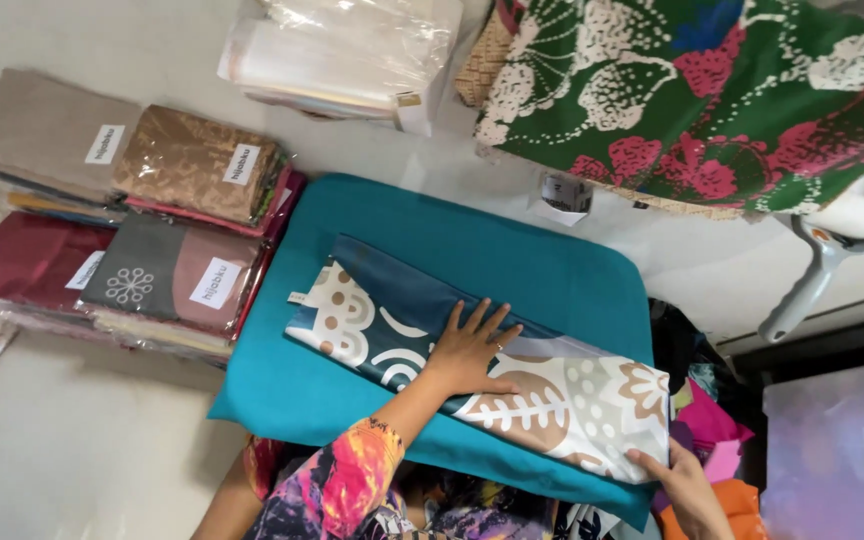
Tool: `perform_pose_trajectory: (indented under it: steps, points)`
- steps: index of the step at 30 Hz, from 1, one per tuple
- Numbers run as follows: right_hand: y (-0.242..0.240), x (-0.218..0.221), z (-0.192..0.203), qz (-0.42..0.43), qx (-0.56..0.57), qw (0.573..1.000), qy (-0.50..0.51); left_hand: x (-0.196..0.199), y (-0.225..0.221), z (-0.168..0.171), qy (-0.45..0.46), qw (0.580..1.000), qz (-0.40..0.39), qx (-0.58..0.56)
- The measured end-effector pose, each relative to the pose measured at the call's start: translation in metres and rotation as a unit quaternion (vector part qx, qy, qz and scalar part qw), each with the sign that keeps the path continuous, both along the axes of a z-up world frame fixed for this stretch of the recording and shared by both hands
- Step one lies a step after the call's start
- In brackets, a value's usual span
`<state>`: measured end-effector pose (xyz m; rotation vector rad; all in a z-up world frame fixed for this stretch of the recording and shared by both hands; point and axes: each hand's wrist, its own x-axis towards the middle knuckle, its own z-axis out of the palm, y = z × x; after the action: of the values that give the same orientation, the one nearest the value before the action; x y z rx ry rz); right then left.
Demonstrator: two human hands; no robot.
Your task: Folding fabric items, cleaning them with a lint roller, and placing them into plastic bags for packaging.
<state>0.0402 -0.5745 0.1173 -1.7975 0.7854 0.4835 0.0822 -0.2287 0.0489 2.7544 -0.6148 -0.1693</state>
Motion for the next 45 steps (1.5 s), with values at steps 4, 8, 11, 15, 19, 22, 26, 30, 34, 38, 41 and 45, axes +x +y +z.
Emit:
perform_pose_trajectory:
  steps: [4, 8, 11, 15, 19, 22, 26, 30, 34, 38, 41, 45]
  points:
    - [-0.004, 0.023, -0.038, 0.004, 0.091, 0.988, -0.123, 0.001, -0.002, -0.004, -0.032, 0.999, 0.011, -0.009]
    - [0.110, 0.027, 0.020, 0.181, 0.270, 0.913, -0.247, 0.011, -0.003, -0.015, 0.176, 0.825, 0.065, -0.532]
    - [0.196, 0.020, 0.048, 0.385, 0.349, 0.822, -0.233, 0.019, 0.035, -0.063, 0.262, 0.555, 0.148, -0.776]
    - [0.243, 0.024, 0.028, 0.469, 0.200, 0.830, -0.226, 0.036, 0.127, -0.128, 0.182, 0.504, 0.241, -0.809]
    - [0.243, 0.016, 0.020, 0.441, 0.159, 0.866, -0.174, 0.054, 0.184, -0.190, 0.126, 0.454, 0.304, -0.828]
    - [0.230, 0.020, 0.005, 0.455, 0.086, 0.845, -0.267, 0.034, 0.195, -0.165, 0.078, 0.396, 0.362, -0.840]
    - [0.220, 0.025, -0.004, 0.490, -0.078, 0.777, -0.387, 0.001, 0.206, -0.013, 0.325, 0.372, 0.354, -0.794]
    - [0.224, 0.027, -0.023, 0.546, -0.159, 0.704, -0.426, -0.023, 0.229, 0.023, 0.300, 0.695, 0.414, -0.505]
    - [0.245, 0.023, -0.025, 0.587, -0.167, 0.674, -0.416, -0.010, 0.238, -0.028, 0.179, 0.742, 0.379, -0.522]
    - [0.250, 0.042, -0.057, 0.620, -0.253, 0.582, -0.461, -0.004, 0.248, -0.054, 0.125, 0.783, 0.418, -0.443]
    - [0.265, 0.064, -0.055, 0.612, -0.274, 0.583, -0.458, -0.006, 0.251, -0.055, 0.073, 0.836, 0.443, -0.315]
    - [0.295, 0.105, -0.039, 0.564, -0.260, 0.616, -0.484, -0.047, 0.222, 0.013, 0.053, 0.860, 0.487, -0.142]
